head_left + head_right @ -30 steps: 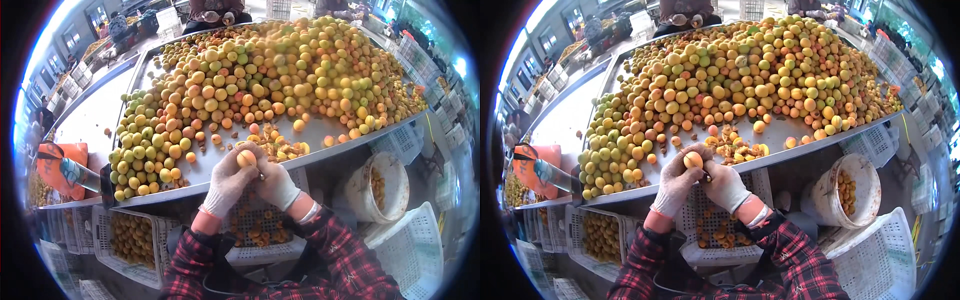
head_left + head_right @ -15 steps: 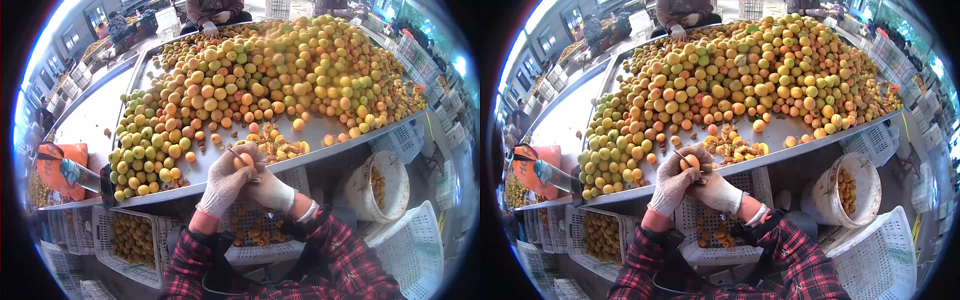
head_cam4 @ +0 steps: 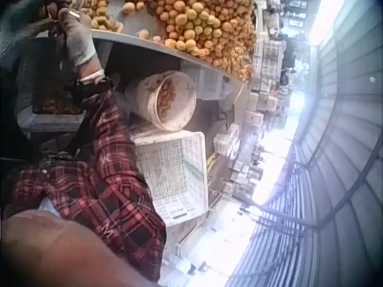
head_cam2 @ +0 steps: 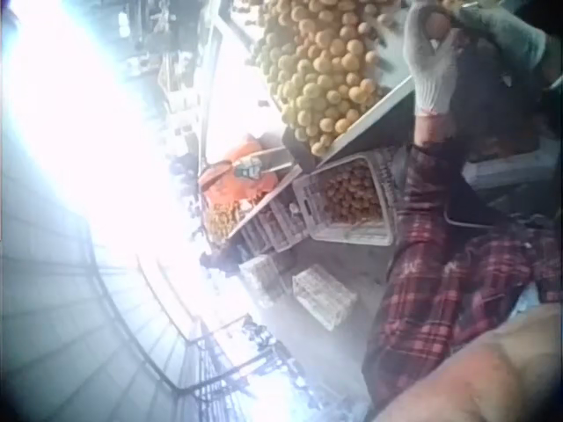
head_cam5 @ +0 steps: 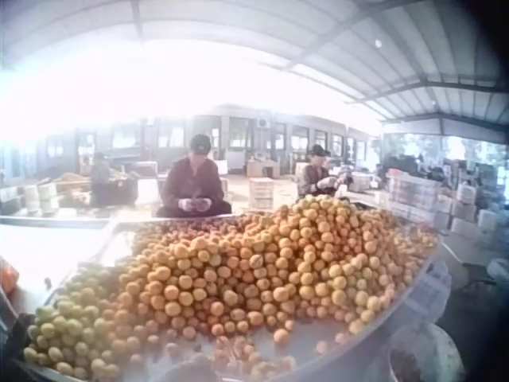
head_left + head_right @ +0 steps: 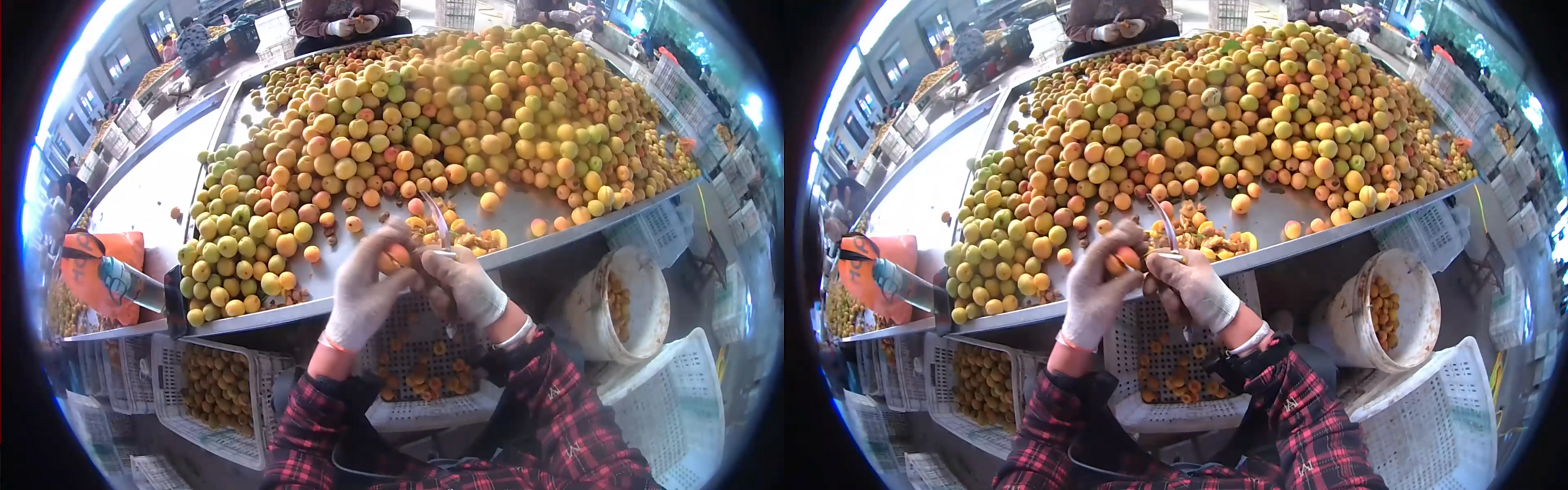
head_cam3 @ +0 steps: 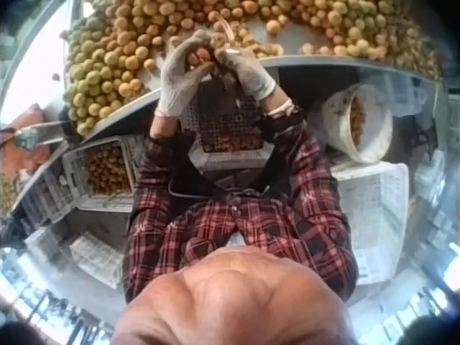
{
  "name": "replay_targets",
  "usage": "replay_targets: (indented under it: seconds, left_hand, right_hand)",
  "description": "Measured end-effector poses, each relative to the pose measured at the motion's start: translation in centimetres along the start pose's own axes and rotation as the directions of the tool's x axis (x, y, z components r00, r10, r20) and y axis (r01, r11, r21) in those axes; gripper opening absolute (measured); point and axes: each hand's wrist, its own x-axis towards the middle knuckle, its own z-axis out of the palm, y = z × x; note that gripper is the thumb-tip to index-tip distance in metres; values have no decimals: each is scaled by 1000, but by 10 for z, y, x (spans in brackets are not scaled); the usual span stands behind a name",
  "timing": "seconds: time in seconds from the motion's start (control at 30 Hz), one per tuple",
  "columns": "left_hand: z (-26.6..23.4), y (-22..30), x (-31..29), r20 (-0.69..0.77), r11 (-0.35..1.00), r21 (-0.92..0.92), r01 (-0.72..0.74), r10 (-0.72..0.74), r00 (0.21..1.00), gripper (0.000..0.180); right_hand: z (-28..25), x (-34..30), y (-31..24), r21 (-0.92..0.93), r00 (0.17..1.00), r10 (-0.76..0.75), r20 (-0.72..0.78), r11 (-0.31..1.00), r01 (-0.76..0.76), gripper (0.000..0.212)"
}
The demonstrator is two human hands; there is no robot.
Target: The person processes apricots by picking them from a pile, cutting them open with a small knife, and removing the pits. The pitted fruit is placed into a basket while the pits are discarded onto the table.
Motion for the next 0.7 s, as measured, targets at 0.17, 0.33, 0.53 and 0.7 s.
replay_targets:
  seconds: [0.17,0.33,0.53,0.7]
  left_hand:
    - [9,9,2,194,918,350,-185,122,973,63]
    - [6,6,2,-21,998,-36,-47,47,999,63]
    - [1,2,1,-23,803,-586,109,-151,988,50]
    - [7,1,-4,100,888,-438,141,-108,989,47]
  right_hand:
    - [-1,7,5,-148,998,3,-70,989,-14,28]
    - [-10,-1,-6,28,998,41,-53,999,-39,33]
    - [-17,-4,-10,-242,981,-166,101,952,186,38]
    - [-10,-2,-3,-132,996,-81,23,988,83,31]
